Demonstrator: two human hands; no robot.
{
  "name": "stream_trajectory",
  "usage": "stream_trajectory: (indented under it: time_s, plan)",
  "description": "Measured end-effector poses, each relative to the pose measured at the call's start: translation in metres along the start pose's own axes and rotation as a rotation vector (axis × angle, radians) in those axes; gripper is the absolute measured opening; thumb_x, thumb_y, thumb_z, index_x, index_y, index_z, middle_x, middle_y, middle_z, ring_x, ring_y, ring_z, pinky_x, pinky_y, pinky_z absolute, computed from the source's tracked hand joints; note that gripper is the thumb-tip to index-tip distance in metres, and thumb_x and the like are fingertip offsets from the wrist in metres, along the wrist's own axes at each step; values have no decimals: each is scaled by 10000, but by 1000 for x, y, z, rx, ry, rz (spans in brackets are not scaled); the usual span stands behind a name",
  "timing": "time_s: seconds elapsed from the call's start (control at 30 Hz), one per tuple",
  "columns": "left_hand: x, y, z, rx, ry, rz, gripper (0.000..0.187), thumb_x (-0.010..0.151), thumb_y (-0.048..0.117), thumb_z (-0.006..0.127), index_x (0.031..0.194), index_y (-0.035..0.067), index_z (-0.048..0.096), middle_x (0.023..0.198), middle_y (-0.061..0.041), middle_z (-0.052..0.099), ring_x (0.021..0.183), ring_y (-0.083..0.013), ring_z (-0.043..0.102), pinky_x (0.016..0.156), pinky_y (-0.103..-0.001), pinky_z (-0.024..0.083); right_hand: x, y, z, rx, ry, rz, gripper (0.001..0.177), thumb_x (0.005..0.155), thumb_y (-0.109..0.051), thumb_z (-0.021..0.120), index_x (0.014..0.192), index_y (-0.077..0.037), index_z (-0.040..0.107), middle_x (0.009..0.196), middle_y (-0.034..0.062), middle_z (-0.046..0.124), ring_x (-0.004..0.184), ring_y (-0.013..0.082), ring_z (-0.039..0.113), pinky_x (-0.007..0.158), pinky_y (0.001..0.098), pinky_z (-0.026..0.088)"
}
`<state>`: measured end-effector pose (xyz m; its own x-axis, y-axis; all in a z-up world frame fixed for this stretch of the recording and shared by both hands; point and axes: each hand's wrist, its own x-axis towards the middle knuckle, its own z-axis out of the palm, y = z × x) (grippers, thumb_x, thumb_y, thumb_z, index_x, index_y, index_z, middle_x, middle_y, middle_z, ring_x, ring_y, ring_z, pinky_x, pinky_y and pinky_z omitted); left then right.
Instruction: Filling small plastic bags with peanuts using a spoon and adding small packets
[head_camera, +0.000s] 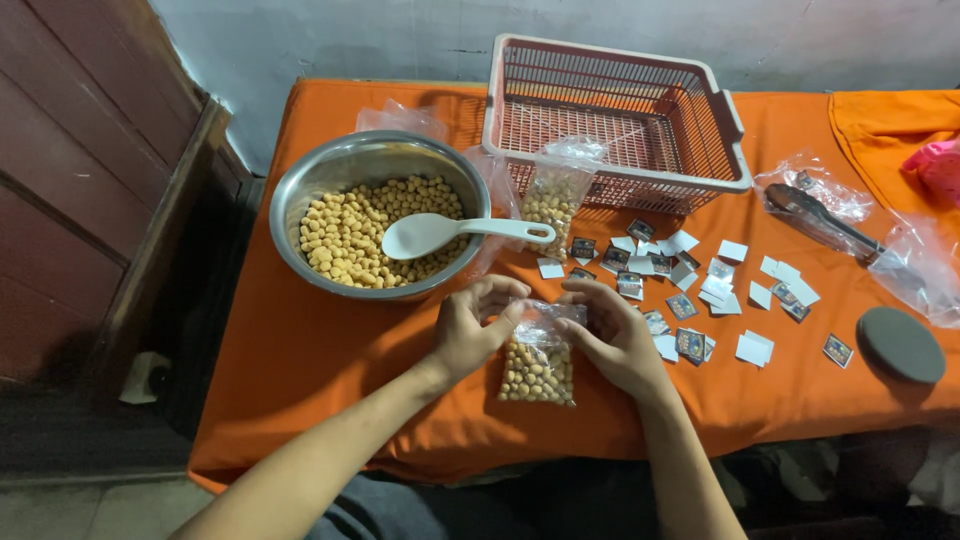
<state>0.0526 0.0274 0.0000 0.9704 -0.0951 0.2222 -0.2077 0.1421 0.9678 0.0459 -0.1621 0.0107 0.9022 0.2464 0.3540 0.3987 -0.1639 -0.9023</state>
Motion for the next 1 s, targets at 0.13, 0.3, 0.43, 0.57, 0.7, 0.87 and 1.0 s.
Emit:
stream_trajectory:
  time_s: [0.13,0.3,0.43,0.57,0.7,0.87,1.0]
  plan:
    - [0,7,3,47,-59,-37,354,737,178,740,1044,63,606,1023,-131,642,913,-182,642,798,-252,529,3,-5,1,-89,-5,-36,421,766,-99,701,1162,-23,582,849,168,676,832,231,650,782,394,508]
    - [14,3,0,235,-185,-50,362,730,228,720,1061,149,595,962,-70,673,648,-101,590,597,-219,500,3,-8,5,-84,39,39,332,820,-133,648,1133,-30,606,853,179,681,822,226,641,766,403,510]
    - [29,2,0,259,-322,-55,326,717,176,696,1031,152,613,927,-74,696,755,-164,647,634,-245,515,5,1,0,-82,51,45,280,895,-180,546,1129,-42,616,859,158,683,803,188,620,761,384,511]
    - [36,-6,-4,185,-315,-138,328,742,182,687,1054,218,592,933,0,692,747,-44,562,601,-151,447,9,-12,5,-84,40,59,309,869,-176,575,1145,-42,613,840,182,683,776,255,653,742,410,519]
    - [36,-15,-11,76,-342,-180,406,777,94,668,1155,141,529,1013,-106,660,937,-194,636,786,-284,531,18,-10,1,-182,-80,78,359,781,-177,678,1122,-73,642,843,144,696,819,171,613,774,384,498]
    - [31,-15,-12,50,-330,-212,465,745,91,694,1168,90,499,1049,-164,631,1023,-281,610,850,-383,521,51,-12,-23,-109,-436,442,309,768,-153,684,1039,-4,682,809,230,702,752,311,662,766,443,513]
    - [31,-14,-14,307,-329,-106,380,754,126,679,1107,134,539,981,-83,669,1005,-254,623,754,-365,562,76,-7,-25,-178,-649,404,168,754,-119,690,890,-23,718,680,83,706,637,155,619,607,296,515]
